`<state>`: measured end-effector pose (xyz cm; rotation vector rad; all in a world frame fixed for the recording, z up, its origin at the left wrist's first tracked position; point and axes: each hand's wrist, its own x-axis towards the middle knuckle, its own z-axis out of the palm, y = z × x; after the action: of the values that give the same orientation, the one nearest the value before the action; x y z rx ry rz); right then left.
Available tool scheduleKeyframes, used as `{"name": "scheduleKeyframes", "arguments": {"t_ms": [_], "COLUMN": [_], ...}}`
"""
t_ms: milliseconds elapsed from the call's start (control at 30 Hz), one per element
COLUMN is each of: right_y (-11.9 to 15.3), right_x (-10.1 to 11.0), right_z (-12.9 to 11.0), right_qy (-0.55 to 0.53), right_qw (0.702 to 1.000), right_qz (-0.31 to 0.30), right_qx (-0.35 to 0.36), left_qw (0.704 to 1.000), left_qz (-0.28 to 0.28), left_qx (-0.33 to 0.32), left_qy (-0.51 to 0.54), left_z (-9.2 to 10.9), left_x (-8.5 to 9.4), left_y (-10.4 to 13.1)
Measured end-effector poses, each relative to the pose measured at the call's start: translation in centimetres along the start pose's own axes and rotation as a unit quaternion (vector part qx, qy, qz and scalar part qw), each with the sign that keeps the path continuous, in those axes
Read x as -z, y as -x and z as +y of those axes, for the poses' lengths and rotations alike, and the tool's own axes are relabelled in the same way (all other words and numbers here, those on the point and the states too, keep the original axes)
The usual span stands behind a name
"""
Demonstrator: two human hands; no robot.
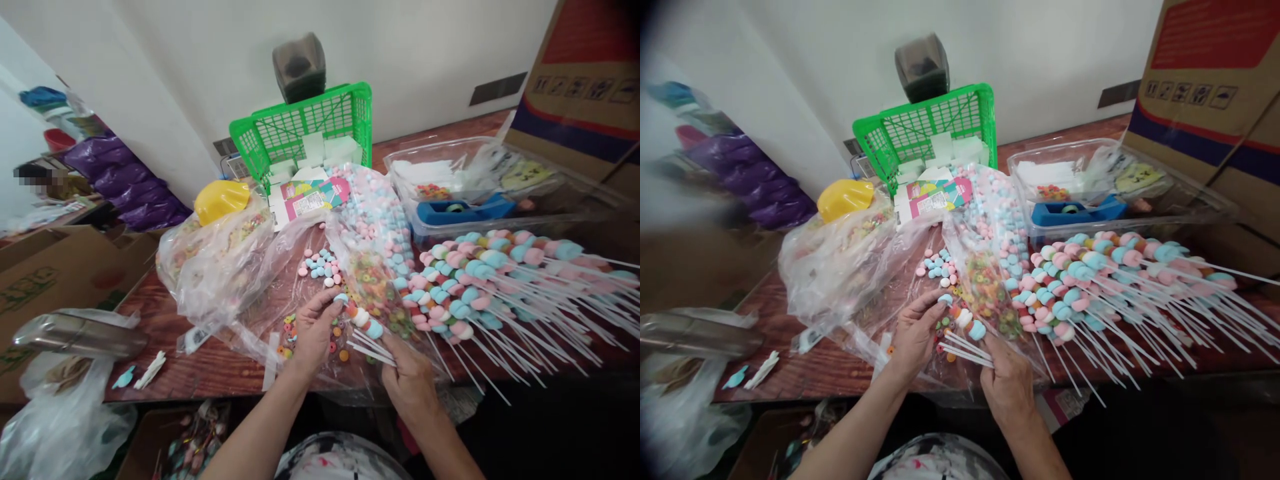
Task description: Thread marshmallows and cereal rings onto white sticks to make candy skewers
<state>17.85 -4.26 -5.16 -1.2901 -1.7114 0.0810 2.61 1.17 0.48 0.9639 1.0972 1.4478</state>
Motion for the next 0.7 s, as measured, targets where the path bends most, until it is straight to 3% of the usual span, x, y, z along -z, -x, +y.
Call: {"name": "scheduleKeyframes", "arguments": {"t_ms": [133, 267, 333, 467, 600, 700], "right_y": [-0.2, -0.3, -0.3, -0.1, 0.1, 0.1], "right_x": [0.2, 0.5, 0.6, 0.5, 0.0, -0.3], "right_z": [-0.2, -0.3, -0.3, -0.4, -0.7, -0.8], "right_qy": [-0.008, -0.003, 0.006, -0.003, -0.013, 0.008], "right_qw": [1.000, 0.999, 0.999, 0.999, 1.000, 1.000], "right_qz": [-0.016, -0.033, -0.047, -0.031, 0.018, 0.026], "right_qx": [-0.006, -0.004, -0.004, -0.012, -0.004, 0.012], "left_qw": [0.985, 0.921, 0.890, 0.881, 0.893, 0.918], "left_qz": [-0.007, -0.070, -0.108, -0.095, -0.069, -0.049], "left_qx": [-0.107, -0.269, -0.310, -0.323, -0.307, -0.256], "left_qy": [-0.131, -0.274, -0.315, -0.334, -0.322, -0.298], "left_z": [-0.4, 0.1, 0.2, -0.3, -1.1, -2.2], "left_x": [0.5, 1.1, 1.4, 1.6, 1.3, 1.0], "left_y": [-0.2, -0.5, -0.6, -0.4, -0.4, -0.7]}}
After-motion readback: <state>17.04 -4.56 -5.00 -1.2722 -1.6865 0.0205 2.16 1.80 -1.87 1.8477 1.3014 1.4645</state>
